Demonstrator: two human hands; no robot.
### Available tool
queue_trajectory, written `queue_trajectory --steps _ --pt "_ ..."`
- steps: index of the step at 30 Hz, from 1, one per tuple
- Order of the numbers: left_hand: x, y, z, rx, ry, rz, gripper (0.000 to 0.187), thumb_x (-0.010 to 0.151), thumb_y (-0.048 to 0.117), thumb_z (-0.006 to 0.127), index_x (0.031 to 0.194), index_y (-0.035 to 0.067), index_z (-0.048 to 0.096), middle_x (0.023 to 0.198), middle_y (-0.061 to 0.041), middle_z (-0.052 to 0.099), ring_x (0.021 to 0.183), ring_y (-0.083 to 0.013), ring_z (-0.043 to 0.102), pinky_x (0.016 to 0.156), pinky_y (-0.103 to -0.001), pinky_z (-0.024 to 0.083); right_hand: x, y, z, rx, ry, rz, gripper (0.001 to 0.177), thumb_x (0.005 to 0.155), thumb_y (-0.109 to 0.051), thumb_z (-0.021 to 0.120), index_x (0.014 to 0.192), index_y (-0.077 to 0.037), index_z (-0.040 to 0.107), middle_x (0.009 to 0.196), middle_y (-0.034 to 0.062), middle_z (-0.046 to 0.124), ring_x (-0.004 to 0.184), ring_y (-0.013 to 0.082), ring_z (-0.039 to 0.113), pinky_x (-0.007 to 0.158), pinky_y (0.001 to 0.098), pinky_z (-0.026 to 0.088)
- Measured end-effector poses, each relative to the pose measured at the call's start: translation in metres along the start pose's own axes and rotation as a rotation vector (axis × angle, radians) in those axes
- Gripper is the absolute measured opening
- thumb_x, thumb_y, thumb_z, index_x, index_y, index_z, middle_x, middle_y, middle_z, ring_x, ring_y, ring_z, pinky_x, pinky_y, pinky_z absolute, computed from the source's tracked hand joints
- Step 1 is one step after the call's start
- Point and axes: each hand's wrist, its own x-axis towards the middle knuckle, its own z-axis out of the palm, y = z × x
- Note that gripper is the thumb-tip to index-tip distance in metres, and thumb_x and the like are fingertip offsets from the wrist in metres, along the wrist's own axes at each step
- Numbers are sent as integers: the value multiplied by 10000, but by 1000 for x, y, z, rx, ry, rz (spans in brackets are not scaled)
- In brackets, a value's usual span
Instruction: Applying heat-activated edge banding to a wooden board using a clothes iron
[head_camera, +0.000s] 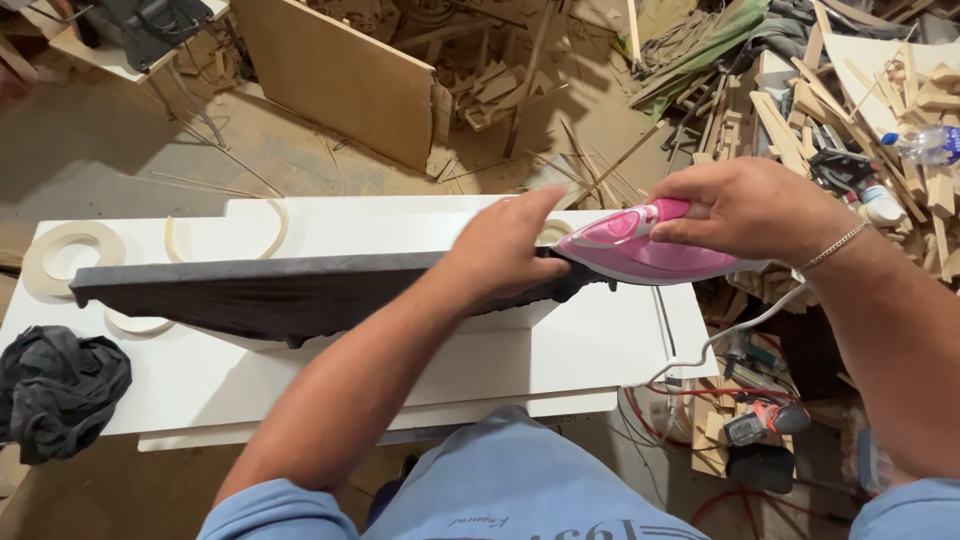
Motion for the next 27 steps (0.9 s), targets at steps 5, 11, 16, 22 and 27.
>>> queue_trajectory --steps 5,11,16,22,27 --pt "-29 -27 -33 237 -160 -38 351 824 432 713 1045 159 730 1034 -79 743 975 -334 669 748 -494 505 2 -3 -3 0 -45 60 392 862 -518 697 1203 -332 744 999 -35 807 902 180 737 823 361 579" --pt "-41 -40 -40 235 -149 -100 268 839 397 703 956 158 733 960 -54 739 916 -310 666 706 -467 497 10 -17 -3 -140 -52 43 387 876 -607 631 1156 -358 726 965 -73 790 866 153 731 743 336 589" --pt "-44 -36 -41 250 -146 -140 250 839 405 659 936 186 730 937 -18 738 894 -287 664 659 -455 485 13 -45 0 -202 -37 36 402 906 -655 590 1020 -281 682 921 -19 766 813 206 707 683 377 550" --pt "-46 -35 -43 335 -154 -176 346 868 513 662 913 181 748 895 -30 740 881 -299 678 642 -463 487 30 -43 36 -340 417 -169 642 901 -816 490 747 -198 573 728 -28 665 676 225 671 532 387 478" --pt "-54 -42 -45 375 -145 -158 357 905 507 660 899 158 739 866 -40 734 862 -309 674 642 -469 500 27 -59 34 -314 507 -186 764 953 -799 216 604 -194 526 550 -55 524 479 134 526 435 274 387"
